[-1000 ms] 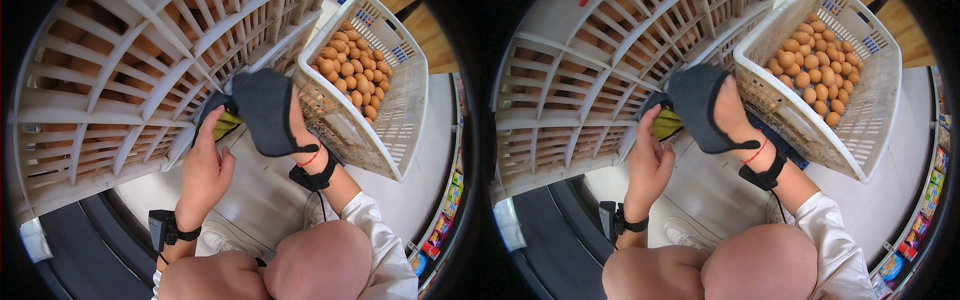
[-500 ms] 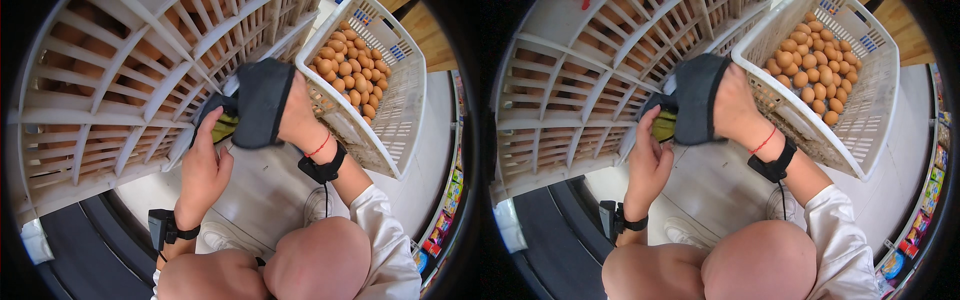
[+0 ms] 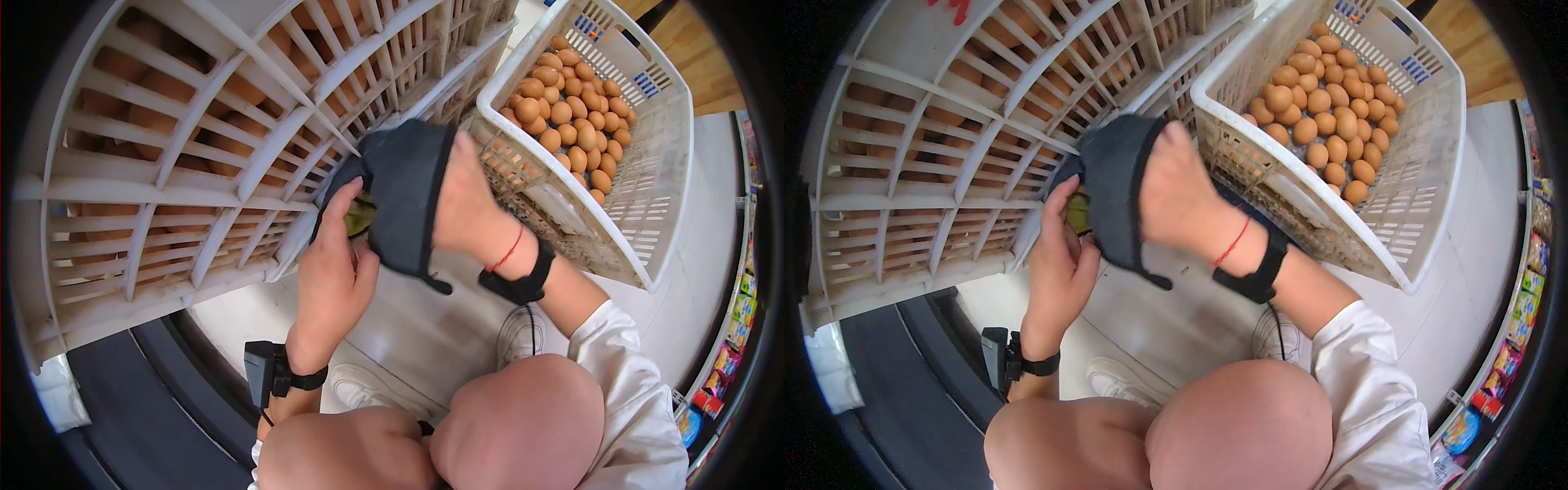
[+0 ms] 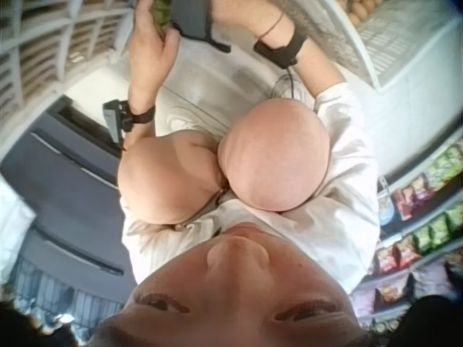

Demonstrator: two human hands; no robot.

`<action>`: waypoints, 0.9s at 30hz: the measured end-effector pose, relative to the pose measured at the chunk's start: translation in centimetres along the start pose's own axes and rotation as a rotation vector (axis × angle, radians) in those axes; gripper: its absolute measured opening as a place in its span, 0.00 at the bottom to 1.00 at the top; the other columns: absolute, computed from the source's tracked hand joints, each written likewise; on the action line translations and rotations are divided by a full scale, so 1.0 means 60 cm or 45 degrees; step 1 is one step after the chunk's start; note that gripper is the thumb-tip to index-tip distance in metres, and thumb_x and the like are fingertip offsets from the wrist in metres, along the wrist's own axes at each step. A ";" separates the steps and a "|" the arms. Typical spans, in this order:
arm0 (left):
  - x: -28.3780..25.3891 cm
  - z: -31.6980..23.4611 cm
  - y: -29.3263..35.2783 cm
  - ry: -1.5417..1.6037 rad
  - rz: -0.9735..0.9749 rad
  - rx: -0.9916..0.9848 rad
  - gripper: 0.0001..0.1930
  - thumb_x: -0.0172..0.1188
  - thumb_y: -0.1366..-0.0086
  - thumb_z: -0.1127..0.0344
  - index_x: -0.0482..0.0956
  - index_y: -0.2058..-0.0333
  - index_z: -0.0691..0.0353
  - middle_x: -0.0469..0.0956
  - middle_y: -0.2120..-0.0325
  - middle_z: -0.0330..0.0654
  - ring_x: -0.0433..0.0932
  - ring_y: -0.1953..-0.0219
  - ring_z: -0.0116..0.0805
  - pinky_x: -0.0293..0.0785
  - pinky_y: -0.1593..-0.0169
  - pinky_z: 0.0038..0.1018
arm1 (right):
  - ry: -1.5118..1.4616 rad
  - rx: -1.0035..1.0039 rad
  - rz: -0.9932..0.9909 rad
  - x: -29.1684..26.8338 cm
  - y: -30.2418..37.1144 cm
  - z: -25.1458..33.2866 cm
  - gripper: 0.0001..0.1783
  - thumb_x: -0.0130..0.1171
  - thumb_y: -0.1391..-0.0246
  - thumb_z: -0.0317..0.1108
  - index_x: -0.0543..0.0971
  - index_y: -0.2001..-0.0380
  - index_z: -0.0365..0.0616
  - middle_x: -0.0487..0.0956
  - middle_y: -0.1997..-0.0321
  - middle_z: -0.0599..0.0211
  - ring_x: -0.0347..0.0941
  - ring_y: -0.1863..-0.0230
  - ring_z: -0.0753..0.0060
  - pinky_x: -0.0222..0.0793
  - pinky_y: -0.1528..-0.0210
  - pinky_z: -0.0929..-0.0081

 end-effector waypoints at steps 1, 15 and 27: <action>-0.003 0.005 0.002 -0.040 0.024 -0.014 0.34 0.52 0.45 0.79 0.61 0.37 0.58 0.78 0.67 0.50 0.75 0.78 0.43 0.71 0.71 0.36 | -0.014 0.004 -0.006 -0.001 -0.003 -0.007 0.22 0.61 0.57 0.36 0.79 0.57 0.39 0.79 0.52 0.55 0.73 0.50 0.51 0.63 0.47 0.57; 0.012 0.004 -0.001 -0.026 0.024 -0.049 0.34 0.53 0.45 0.78 0.60 0.37 0.58 0.77 0.67 0.51 0.74 0.79 0.42 0.71 0.71 0.36 | 0.031 -0.022 -0.237 0.031 0.010 0.014 0.25 0.64 0.62 0.41 0.79 0.57 0.43 0.79 0.58 0.60 0.73 0.56 0.53 0.65 0.53 0.60; 0.010 0.004 0.000 -0.067 -0.006 -0.002 0.34 0.53 0.45 0.79 0.60 0.37 0.61 0.77 0.68 0.49 0.73 0.81 0.39 0.71 0.72 0.34 | 0.071 0.084 -0.036 0.012 0.012 -0.021 0.23 0.61 0.60 0.33 0.78 0.56 0.40 0.79 0.53 0.57 0.74 0.53 0.51 0.67 0.53 0.59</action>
Point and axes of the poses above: each hand's wrist, its own y-axis away from the middle knuckle, its own x-axis out of the palm, z = x × y, the point moved 6 cm from there along -y, towards the middle knuckle
